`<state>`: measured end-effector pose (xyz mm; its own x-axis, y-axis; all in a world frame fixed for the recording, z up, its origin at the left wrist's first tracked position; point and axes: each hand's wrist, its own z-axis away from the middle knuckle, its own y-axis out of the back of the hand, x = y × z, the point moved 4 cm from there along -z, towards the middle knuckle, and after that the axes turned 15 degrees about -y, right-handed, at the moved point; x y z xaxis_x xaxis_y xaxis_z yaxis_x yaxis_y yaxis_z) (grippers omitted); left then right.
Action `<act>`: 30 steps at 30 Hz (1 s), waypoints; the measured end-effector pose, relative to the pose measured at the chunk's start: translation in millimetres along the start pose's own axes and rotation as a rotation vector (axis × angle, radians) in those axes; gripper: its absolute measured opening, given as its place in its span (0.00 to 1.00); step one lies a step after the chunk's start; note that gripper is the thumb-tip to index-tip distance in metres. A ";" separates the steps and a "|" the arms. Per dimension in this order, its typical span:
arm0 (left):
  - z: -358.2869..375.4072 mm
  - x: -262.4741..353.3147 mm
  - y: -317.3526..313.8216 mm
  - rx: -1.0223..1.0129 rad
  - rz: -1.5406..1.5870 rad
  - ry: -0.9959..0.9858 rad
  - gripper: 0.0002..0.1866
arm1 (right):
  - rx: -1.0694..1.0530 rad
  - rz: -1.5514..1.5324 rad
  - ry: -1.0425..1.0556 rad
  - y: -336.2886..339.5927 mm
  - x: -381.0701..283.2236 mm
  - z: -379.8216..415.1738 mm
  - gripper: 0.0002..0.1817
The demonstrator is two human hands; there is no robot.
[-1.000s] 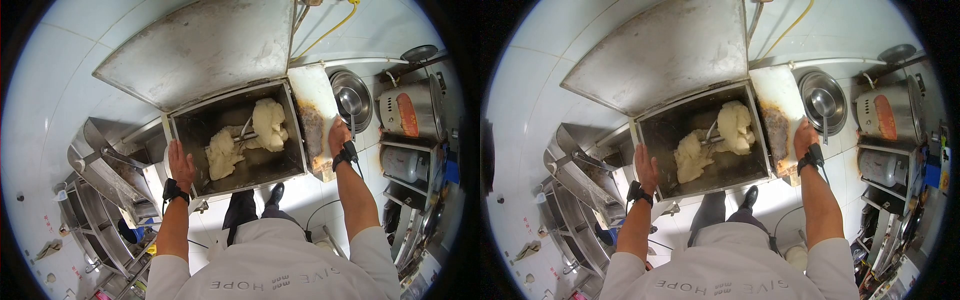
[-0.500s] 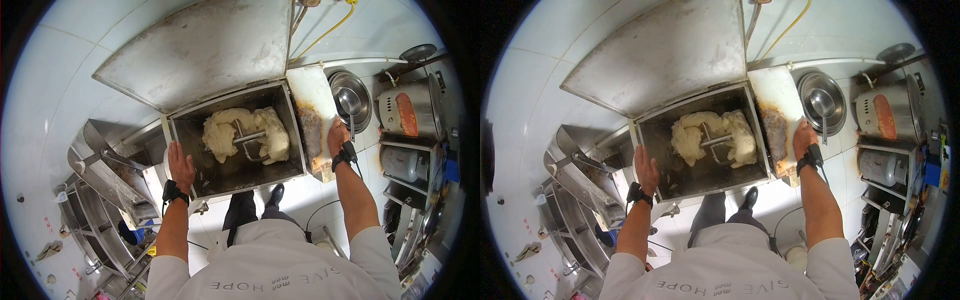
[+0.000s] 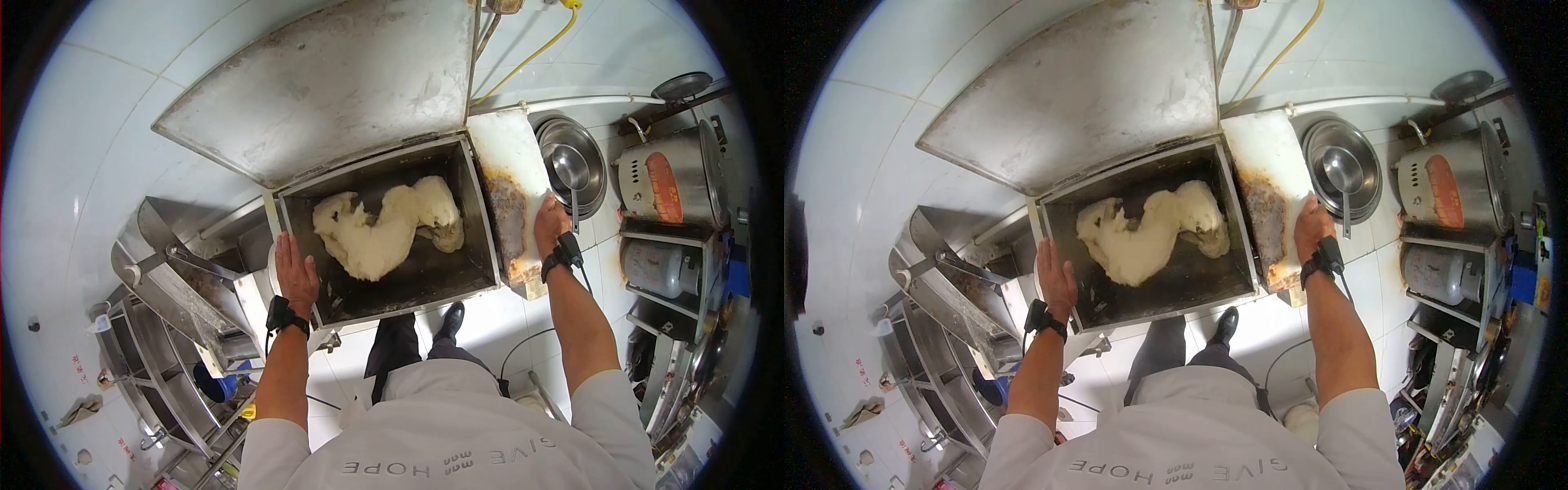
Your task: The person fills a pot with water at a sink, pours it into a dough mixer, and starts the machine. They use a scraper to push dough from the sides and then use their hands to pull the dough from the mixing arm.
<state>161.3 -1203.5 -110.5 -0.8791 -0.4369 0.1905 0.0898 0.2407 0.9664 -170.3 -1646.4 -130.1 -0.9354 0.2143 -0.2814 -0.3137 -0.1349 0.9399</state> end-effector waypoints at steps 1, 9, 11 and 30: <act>0.5 -0.4 -0.6 0.001 0.000 0.000 0.31 | 0.002 0.006 -0.010 -0.2 0.1 0.0 0.34; 0.6 -0.1 0.4 0.013 0.007 -0.003 0.31 | 0.038 0.010 0.014 1.1 -1.6 0.9 0.33; 0.1 0.2 1.0 0.018 0.007 -0.009 0.31 | 0.029 0.010 0.008 4.9 -4.0 3.6 0.33; -0.1 0.6 0.8 0.006 0.003 0.003 0.31 | -0.008 -0.006 0.015 -4.1 3.6 -3.4 0.34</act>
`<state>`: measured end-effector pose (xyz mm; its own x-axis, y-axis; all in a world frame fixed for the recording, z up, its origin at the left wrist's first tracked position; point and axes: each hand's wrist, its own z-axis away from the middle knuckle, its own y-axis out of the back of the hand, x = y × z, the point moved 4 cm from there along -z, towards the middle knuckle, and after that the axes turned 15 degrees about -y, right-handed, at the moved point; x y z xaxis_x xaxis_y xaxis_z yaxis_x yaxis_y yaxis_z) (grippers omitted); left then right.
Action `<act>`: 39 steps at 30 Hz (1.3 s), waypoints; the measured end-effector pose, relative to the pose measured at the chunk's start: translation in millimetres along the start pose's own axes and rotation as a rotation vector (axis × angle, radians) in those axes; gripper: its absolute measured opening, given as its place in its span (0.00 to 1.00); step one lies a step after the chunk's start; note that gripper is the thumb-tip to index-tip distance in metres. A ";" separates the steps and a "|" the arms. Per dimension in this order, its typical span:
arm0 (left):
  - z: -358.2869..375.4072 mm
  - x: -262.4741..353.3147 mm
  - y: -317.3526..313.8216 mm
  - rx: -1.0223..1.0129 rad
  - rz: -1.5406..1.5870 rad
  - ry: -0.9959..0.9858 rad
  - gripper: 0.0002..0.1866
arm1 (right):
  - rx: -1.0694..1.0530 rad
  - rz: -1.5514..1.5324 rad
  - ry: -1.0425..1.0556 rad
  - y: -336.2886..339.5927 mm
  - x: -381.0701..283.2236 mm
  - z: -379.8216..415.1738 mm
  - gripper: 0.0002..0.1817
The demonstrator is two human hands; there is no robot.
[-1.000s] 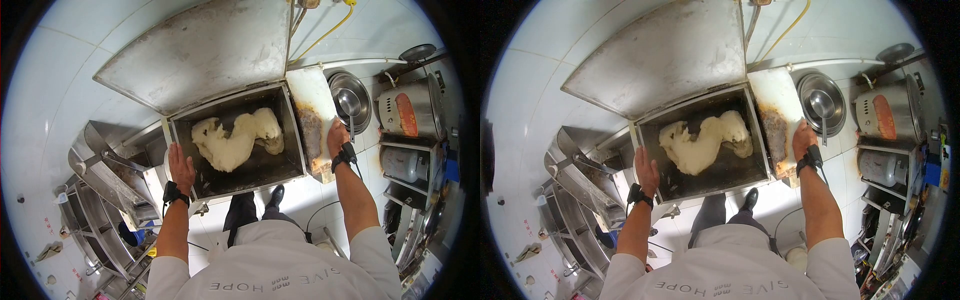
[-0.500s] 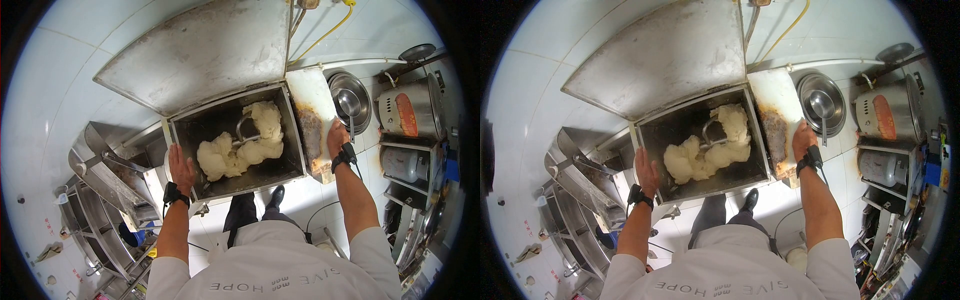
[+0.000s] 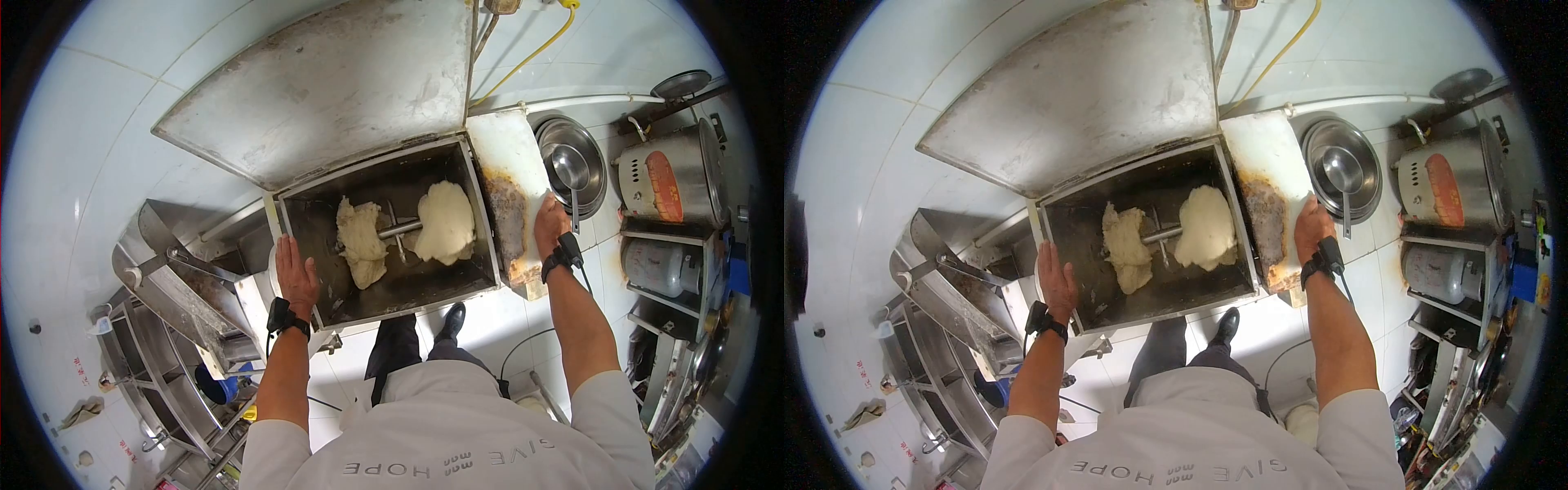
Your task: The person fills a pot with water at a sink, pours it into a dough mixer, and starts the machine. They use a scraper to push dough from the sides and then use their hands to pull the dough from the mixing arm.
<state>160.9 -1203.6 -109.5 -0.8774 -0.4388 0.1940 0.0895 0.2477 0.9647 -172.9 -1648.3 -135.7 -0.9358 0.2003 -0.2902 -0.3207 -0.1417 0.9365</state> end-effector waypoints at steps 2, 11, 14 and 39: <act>0.2 -0.3 0.3 -0.002 0.002 -0.001 0.31 | -0.002 0.011 0.000 -0.5 0.0 -0.3 0.34; -0.3 0.8 0.5 -0.012 0.000 -0.005 0.31 | -0.025 0.017 -0.028 3.7 -3.3 2.5 0.35; -0.3 0.6 0.3 -0.016 -0.005 -0.005 0.31 | -0.031 0.038 -0.025 2.2 -2.3 0.6 0.35; 1.1 -1.2 -1.7 0.012 0.004 -0.003 0.31 | 0.051 0.014 0.014 4.1 -3.1 4.2 0.31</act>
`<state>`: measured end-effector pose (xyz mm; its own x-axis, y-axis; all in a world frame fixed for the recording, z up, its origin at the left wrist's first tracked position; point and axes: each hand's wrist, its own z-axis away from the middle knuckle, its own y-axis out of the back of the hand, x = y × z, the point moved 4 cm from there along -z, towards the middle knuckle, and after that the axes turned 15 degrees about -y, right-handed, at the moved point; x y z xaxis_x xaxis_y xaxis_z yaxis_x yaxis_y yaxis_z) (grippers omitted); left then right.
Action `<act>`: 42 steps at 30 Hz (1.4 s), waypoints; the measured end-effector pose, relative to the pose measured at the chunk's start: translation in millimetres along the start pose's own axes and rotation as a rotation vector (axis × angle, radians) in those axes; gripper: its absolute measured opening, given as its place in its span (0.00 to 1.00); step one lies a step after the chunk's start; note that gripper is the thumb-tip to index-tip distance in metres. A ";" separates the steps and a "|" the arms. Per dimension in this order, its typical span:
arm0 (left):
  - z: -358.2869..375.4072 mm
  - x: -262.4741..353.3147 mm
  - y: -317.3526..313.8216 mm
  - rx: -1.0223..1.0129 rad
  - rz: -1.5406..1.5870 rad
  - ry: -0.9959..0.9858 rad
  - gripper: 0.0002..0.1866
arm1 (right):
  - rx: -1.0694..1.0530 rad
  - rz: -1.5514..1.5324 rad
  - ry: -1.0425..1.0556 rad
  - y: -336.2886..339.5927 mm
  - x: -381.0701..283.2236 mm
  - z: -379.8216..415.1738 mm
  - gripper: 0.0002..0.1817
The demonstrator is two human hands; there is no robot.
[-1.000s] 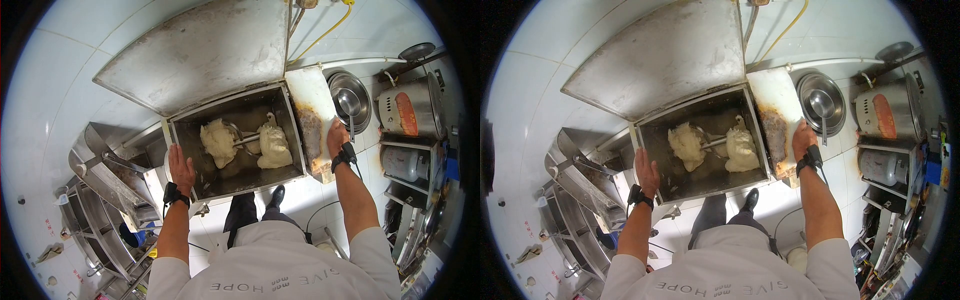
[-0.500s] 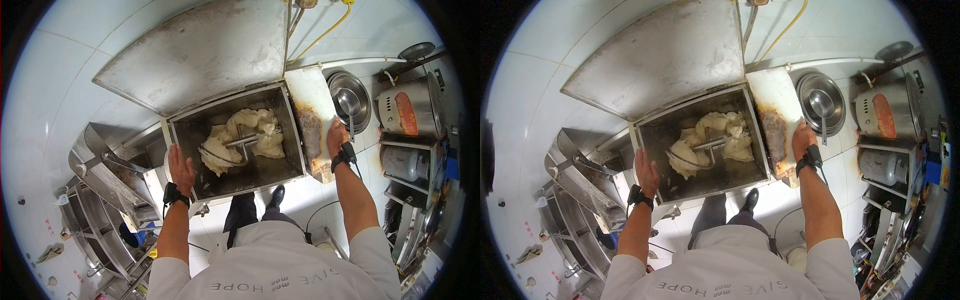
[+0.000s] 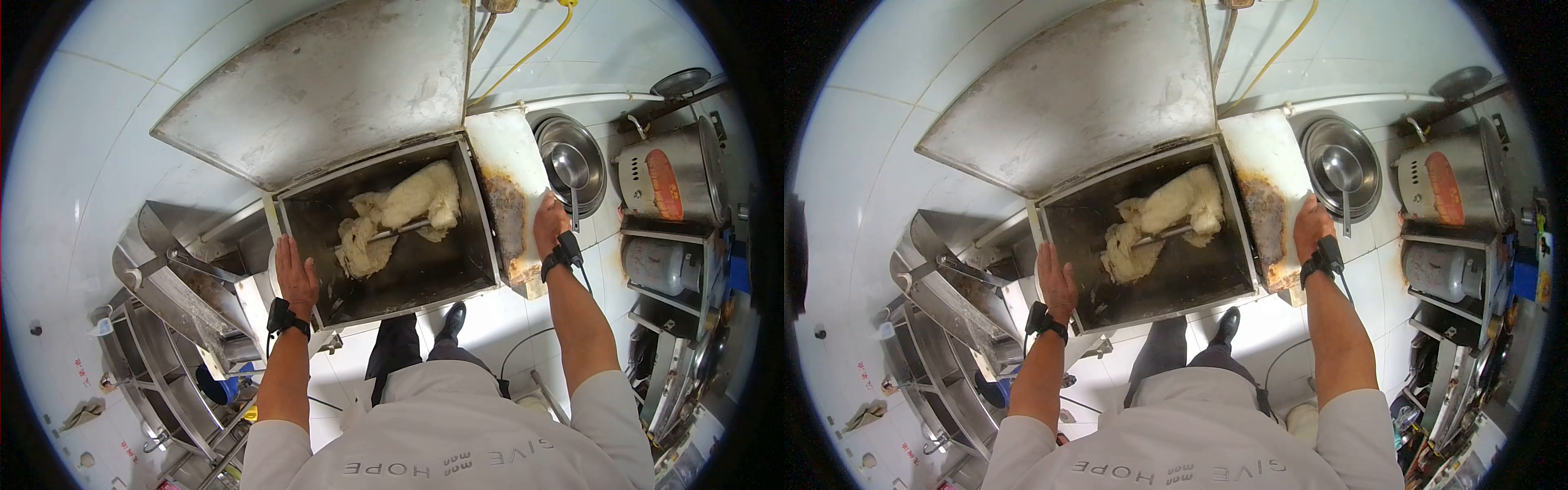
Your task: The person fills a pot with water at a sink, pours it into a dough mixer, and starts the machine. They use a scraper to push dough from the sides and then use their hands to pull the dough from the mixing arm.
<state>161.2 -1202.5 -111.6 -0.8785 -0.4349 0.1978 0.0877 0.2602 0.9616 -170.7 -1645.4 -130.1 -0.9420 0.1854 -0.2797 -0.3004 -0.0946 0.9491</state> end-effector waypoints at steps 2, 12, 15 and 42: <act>0.2 0.0 0.2 -0.003 0.001 0.000 0.31 | -0.013 0.004 -0.008 -0.4 0.1 -1.3 0.31; -0.5 1.5 1.8 -0.014 -0.006 0.007 0.30 | -0.043 -0.012 -0.011 8.6 -6.4 4.9 0.33; -0.6 2.1 2.4 0.000 -0.009 -0.007 0.30 | -0.052 0.012 -0.030 10.5 -8.1 6.1 0.34; -0.7 -0.1 0.2 -0.011 -0.003 0.012 0.30 | -0.045 -0.010 0.012 10.2 -6.7 6.4 0.32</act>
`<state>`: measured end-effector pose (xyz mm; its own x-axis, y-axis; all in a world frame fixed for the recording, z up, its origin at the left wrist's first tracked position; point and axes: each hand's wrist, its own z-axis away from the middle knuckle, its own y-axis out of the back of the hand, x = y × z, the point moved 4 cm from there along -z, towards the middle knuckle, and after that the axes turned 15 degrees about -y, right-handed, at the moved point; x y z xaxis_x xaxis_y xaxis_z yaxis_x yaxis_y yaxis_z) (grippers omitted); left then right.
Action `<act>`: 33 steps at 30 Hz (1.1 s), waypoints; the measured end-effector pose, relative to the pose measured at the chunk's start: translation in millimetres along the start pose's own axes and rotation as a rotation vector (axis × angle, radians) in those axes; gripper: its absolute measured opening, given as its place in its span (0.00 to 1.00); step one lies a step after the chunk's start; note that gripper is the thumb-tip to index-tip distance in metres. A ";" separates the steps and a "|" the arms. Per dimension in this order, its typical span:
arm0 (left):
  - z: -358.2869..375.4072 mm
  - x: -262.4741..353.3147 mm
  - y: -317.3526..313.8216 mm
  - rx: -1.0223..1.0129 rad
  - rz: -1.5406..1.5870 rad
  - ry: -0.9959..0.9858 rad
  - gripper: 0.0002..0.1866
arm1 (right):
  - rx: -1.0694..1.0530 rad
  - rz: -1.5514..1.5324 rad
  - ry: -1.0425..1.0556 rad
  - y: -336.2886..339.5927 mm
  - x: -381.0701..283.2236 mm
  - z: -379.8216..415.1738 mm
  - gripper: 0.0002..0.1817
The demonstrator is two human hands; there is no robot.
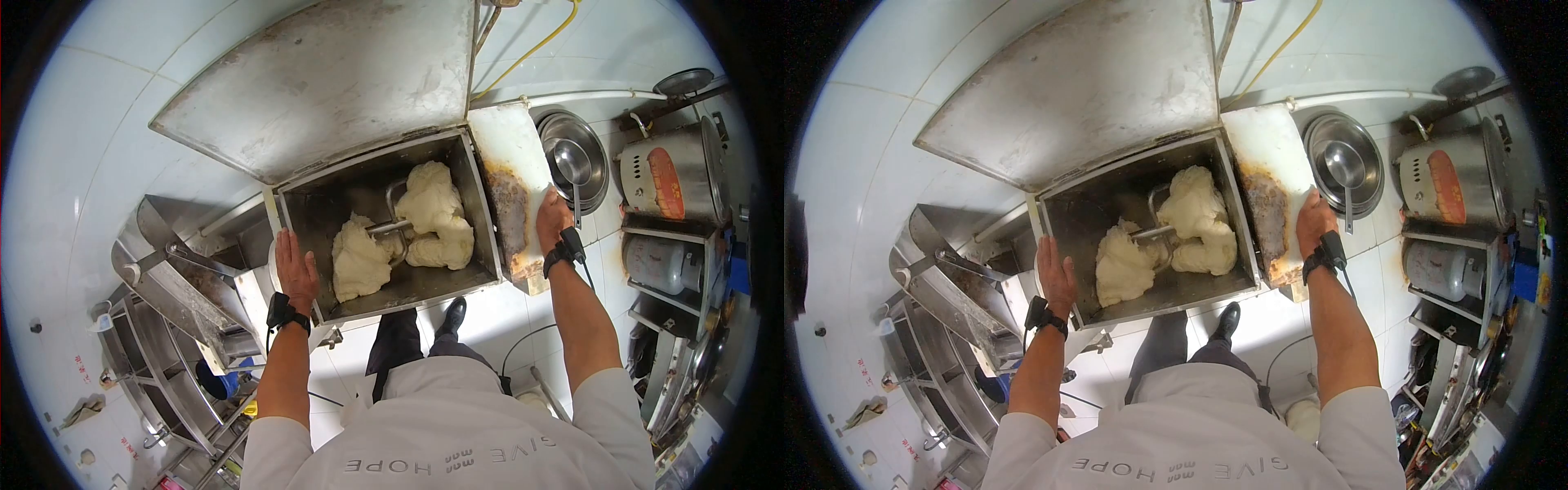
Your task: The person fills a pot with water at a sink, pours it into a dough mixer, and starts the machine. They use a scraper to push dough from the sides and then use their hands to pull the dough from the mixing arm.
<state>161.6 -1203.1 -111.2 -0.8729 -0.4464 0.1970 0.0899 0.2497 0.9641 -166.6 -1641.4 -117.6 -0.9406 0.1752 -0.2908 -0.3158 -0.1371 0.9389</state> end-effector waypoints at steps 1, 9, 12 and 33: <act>0.0 -0.1 0.0 0.001 0.000 0.001 0.30 | 0.012 0.010 -0.005 -1.2 0.8 -1.0 0.32; 0.2 0.7 0.7 -0.012 0.000 0.009 0.31 | -0.012 0.001 -0.011 -1.1 0.9 -1.1 0.32; 0.1 0.6 0.3 -0.010 -0.004 0.007 0.31 | -0.011 0.001 -0.025 -1.5 0.7 -2.2 0.33; 1.0 0.2 -1.1 -0.014 -0.021 -0.006 0.31 | -0.035 0.004 -0.054 -2.7 1.8 -3.0 0.32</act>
<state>160.9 -1202.6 -112.4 -0.8774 -0.4466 0.1754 0.0780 0.2280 0.9705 -167.8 -1643.6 -121.2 -0.9340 0.2270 -0.2759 -0.3172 -0.1714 0.9327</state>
